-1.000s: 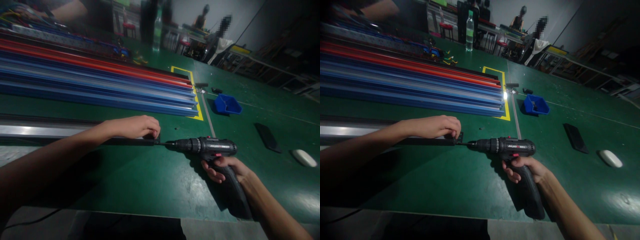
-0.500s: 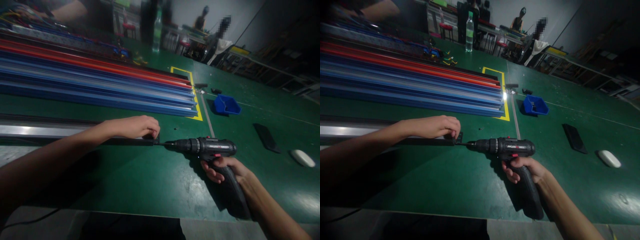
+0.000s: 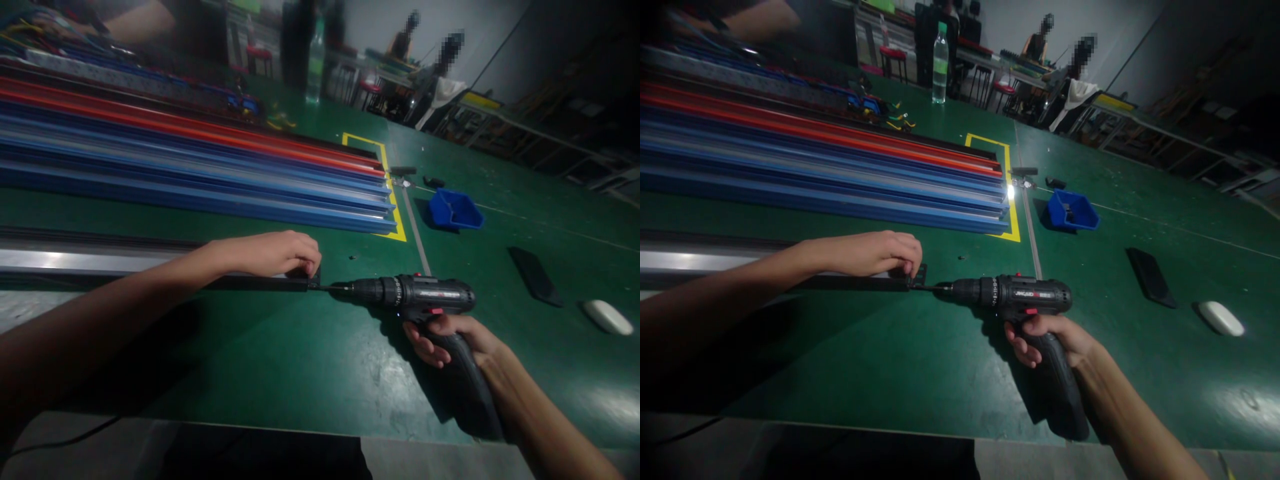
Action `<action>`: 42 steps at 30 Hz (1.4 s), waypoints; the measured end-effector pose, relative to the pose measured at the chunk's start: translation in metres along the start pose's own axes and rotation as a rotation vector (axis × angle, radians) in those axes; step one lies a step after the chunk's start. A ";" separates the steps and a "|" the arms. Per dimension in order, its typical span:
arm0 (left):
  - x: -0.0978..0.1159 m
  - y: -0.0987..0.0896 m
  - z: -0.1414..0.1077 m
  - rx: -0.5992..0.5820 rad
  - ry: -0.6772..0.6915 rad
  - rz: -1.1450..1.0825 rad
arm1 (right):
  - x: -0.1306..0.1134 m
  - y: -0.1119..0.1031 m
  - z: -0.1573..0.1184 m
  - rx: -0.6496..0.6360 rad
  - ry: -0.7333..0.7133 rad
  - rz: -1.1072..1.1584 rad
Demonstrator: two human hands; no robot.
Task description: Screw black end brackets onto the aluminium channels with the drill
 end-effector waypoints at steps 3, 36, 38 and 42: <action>0.001 0.000 0.000 -0.004 -0.006 0.000 | -0.001 0.001 -0.001 0.004 0.009 0.004; -0.003 0.001 -0.002 -0.014 0.002 0.021 | 0.002 -0.005 -0.001 0.017 -0.004 -0.011; -0.002 0.001 -0.002 -0.015 -0.002 0.022 | 0.002 -0.006 -0.001 0.023 -0.005 -0.003; -0.002 0.001 -0.001 -0.015 -0.014 0.021 | 0.001 -0.003 -0.002 0.022 -0.017 0.005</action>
Point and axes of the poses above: each hand's wrist, its own z-axis towards the middle knuckle, its own y-axis out of the palm, x = y × z, the point moved 5 cm from there along z, towards the middle knuckle, and after that the axes turned 7 degrees about x, right-handed, at the moved point
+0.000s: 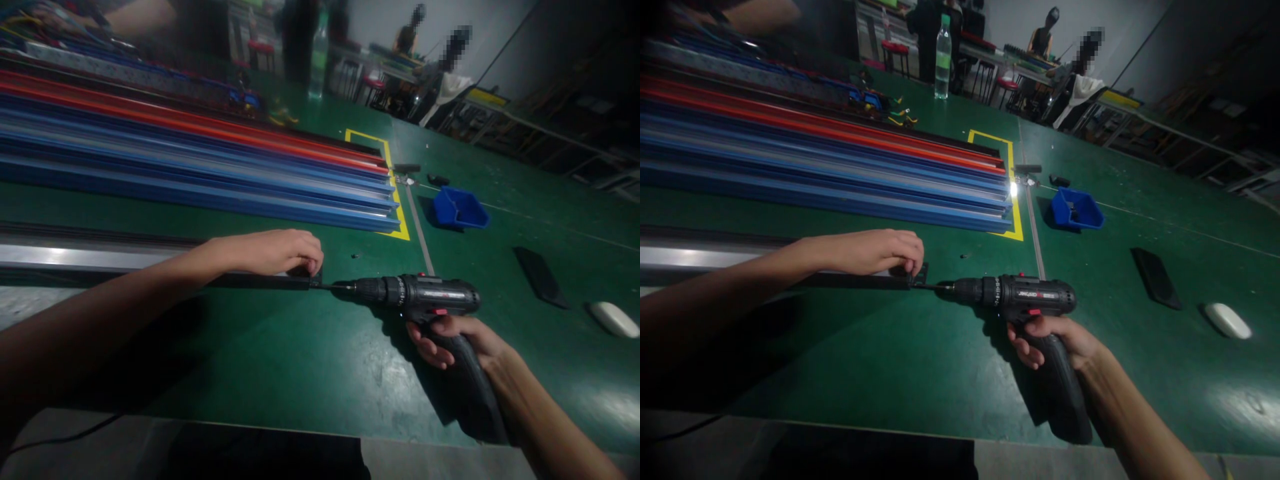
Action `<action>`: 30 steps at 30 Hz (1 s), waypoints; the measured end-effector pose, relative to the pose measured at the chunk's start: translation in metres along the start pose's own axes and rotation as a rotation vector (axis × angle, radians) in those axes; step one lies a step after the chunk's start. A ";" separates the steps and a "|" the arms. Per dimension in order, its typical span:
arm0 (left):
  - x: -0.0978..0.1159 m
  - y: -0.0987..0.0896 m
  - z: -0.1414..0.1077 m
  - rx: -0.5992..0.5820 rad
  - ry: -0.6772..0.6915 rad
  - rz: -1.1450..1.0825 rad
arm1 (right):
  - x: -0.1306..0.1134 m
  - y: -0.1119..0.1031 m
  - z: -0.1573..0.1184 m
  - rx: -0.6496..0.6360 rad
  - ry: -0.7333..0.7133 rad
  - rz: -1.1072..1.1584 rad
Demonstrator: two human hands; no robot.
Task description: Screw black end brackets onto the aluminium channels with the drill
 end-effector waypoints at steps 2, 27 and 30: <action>0.000 0.000 0.000 0.002 0.001 0.000 | -0.001 0.001 0.000 0.008 -0.009 -0.003; 0.001 -0.001 0.000 0.015 0.003 0.002 | -0.001 0.001 0.000 0.007 0.021 -0.027; 0.001 0.000 0.000 0.006 0.006 0.006 | 0.000 -0.001 0.000 0.019 0.024 -0.026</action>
Point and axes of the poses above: each hand's wrist, its own z-axis towards the middle knuckle, its own y-axis out of the palm, x = y × z, the point moved 5 cm from there along z, towards the middle knuckle, and after that the axes turned 7 degrees about x, right-handed, at the moved point
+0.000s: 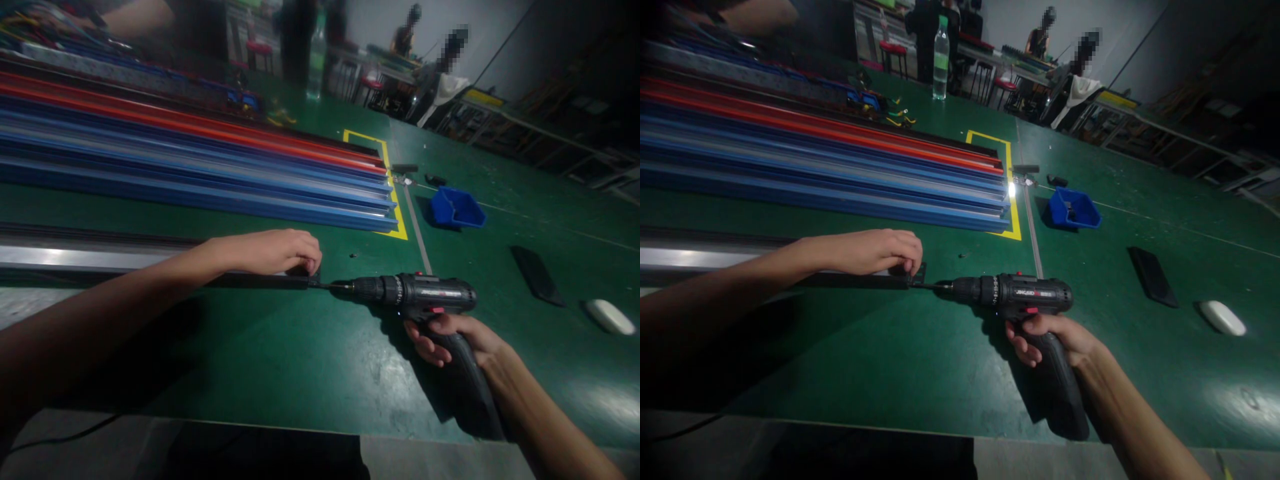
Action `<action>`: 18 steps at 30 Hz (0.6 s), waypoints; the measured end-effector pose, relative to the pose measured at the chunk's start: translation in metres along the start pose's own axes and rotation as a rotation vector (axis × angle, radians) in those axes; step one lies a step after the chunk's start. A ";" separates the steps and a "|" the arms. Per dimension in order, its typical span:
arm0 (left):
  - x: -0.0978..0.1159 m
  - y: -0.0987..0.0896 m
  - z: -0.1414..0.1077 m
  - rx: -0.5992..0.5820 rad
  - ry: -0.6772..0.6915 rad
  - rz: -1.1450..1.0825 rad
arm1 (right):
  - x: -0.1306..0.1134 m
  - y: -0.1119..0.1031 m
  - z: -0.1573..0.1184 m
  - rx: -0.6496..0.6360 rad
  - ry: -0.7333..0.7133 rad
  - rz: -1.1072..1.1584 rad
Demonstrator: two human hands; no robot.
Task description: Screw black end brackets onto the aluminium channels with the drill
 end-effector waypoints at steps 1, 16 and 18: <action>0.000 0.000 0.000 -0.001 0.002 0.001 | 0.000 0.000 0.000 -0.001 0.001 0.000; -0.001 0.000 -0.001 0.003 0.013 0.010 | -0.002 0.005 0.000 -0.025 -0.002 0.015; -0.002 0.000 -0.001 0.007 0.013 0.005 | -0.002 0.006 0.000 -0.035 -0.002 0.019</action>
Point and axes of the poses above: each hand's wrist, its own z-axis towards the middle knuckle, its own y-axis out of the palm, x = y × z, the point moved 5 cm from there along z, towards the middle knuckle, and after that the axes turned 7 degrees about x, right-handed, at the moved point
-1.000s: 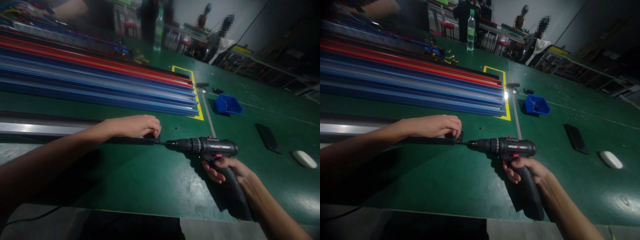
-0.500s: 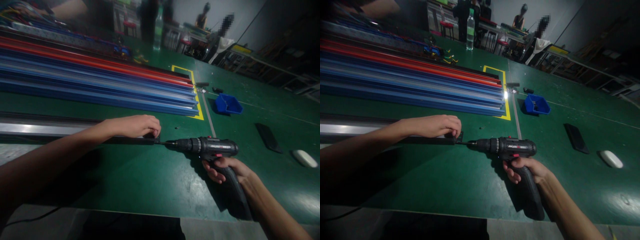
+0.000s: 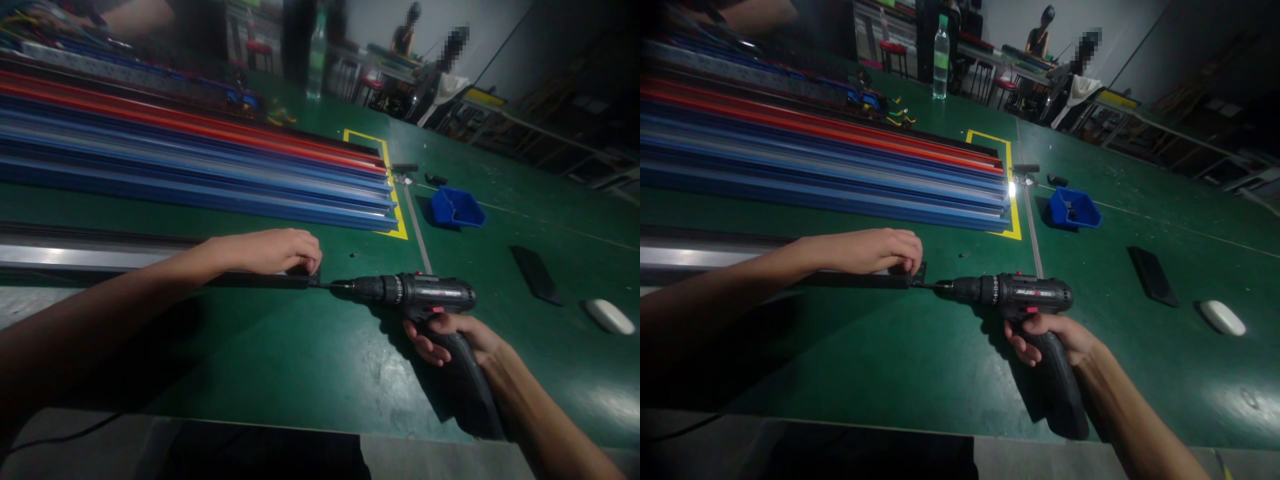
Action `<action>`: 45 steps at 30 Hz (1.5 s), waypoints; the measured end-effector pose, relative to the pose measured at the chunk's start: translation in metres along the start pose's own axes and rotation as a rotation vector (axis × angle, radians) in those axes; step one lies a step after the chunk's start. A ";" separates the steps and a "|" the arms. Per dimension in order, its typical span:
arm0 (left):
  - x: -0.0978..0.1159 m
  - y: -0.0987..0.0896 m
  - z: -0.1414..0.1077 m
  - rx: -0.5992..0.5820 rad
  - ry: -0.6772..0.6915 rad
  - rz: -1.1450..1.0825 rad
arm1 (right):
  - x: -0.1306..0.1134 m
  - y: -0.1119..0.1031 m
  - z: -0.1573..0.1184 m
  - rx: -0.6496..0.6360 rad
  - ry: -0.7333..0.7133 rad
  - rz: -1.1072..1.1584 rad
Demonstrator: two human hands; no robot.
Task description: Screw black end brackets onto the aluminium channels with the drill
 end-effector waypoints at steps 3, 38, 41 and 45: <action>0.000 0.000 0.000 0.001 -0.007 0.007 | 0.000 -0.001 0.001 -0.024 -0.007 0.010; 0.000 0.000 0.000 -0.011 -0.005 0.011 | 0.004 -0.006 0.003 -0.149 -0.071 0.083; -0.001 0.000 -0.001 -0.016 -0.006 0.016 | 0.004 -0.008 0.003 -0.158 -0.079 0.080; -0.003 0.001 -0.001 -0.020 -0.006 0.014 | 0.004 -0.008 0.001 -0.116 -0.048 0.061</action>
Point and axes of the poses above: each hand's wrist, its own z-axis towards the middle knuckle, its own y-axis out of the palm, x = y × z, the point moved 5 cm from there along z, towards the middle knuckle, and after that the axes turned 7 degrees about x, right-handed, at the moved point
